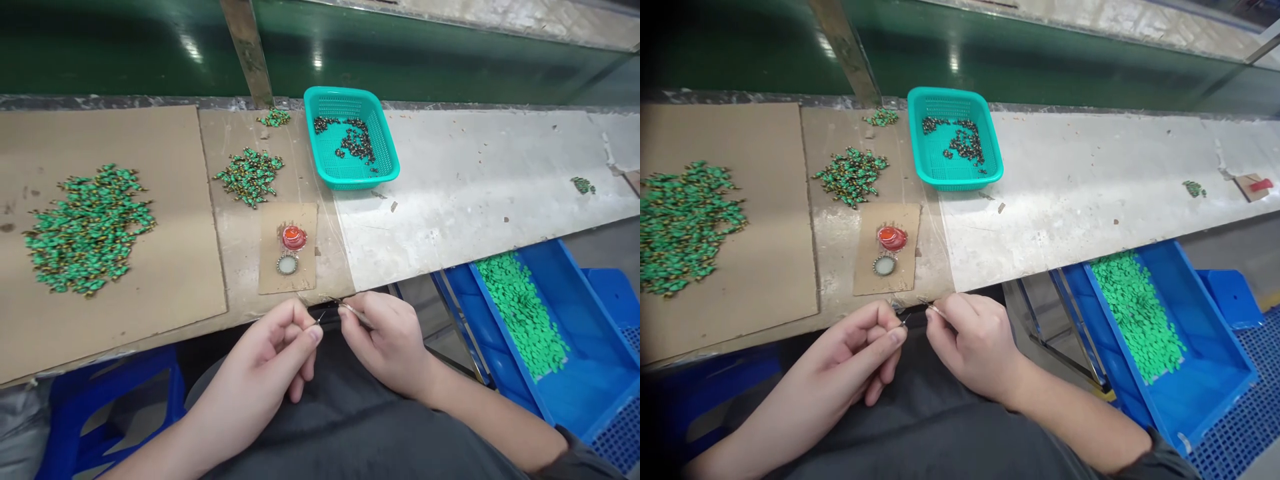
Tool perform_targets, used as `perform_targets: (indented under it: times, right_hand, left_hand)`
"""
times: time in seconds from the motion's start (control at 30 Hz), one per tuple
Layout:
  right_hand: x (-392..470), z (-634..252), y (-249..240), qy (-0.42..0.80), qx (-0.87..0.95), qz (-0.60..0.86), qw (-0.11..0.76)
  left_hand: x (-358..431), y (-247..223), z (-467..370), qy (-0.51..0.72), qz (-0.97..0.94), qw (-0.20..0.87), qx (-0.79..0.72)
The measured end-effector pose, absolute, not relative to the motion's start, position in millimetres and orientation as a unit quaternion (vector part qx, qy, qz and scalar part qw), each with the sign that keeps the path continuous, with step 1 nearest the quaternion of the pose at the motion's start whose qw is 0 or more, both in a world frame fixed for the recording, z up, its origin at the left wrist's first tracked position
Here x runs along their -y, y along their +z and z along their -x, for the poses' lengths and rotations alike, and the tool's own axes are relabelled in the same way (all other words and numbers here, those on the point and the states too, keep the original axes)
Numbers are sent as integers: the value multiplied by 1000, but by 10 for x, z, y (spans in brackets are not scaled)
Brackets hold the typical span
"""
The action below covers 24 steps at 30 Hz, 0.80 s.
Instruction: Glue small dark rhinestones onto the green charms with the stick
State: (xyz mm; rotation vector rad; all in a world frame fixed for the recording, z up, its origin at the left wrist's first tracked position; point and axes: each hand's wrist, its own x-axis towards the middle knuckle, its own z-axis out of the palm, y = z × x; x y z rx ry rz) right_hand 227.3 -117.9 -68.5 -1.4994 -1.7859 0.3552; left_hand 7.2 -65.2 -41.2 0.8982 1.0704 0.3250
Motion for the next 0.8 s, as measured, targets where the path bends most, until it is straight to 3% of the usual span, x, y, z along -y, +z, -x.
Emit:
perform_targets:
  times: [0.2, 0.8]
  right_hand:
    - [1184, -2259, -703, 172, 730, 522, 407]
    - [1185, -2259, -691, 152, 702, 578, 388]
  left_hand:
    - [628, -422, -66, 141, -395, 766, -488]
    - [662, -448, -40, 140, -389, 777, -476]
